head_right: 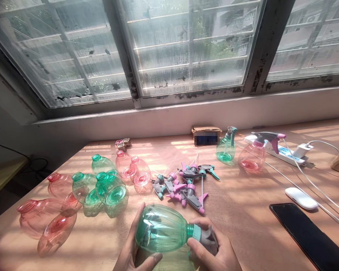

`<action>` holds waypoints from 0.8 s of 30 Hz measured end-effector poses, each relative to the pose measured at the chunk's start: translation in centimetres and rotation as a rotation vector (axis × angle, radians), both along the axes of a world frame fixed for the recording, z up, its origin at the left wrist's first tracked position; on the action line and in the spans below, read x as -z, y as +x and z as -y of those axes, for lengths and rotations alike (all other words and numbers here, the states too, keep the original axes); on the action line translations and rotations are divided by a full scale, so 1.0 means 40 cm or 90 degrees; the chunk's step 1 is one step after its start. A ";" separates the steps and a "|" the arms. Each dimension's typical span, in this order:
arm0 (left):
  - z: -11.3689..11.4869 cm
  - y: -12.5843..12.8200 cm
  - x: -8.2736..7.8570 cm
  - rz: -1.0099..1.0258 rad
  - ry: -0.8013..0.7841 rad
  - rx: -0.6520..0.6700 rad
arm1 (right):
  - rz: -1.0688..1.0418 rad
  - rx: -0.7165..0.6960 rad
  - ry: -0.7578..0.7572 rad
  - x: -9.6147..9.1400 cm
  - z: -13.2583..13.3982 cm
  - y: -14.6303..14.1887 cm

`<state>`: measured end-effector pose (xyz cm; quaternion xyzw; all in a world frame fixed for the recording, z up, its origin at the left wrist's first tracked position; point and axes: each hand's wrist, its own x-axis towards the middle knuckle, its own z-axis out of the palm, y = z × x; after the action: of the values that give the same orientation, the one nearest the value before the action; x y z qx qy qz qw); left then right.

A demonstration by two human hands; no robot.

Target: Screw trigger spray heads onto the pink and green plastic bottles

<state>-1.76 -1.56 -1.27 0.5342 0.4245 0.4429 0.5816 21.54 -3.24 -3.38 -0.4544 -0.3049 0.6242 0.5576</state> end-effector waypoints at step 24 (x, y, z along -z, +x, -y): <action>-0.014 -0.015 0.059 -0.061 0.064 -0.016 | -0.002 0.023 -0.005 -0.025 0.003 -0.011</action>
<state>-2.38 -1.02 -3.64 0.5778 0.4361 0.4449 0.5273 21.09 -3.36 -2.38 -0.4607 -0.2933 0.6159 0.5678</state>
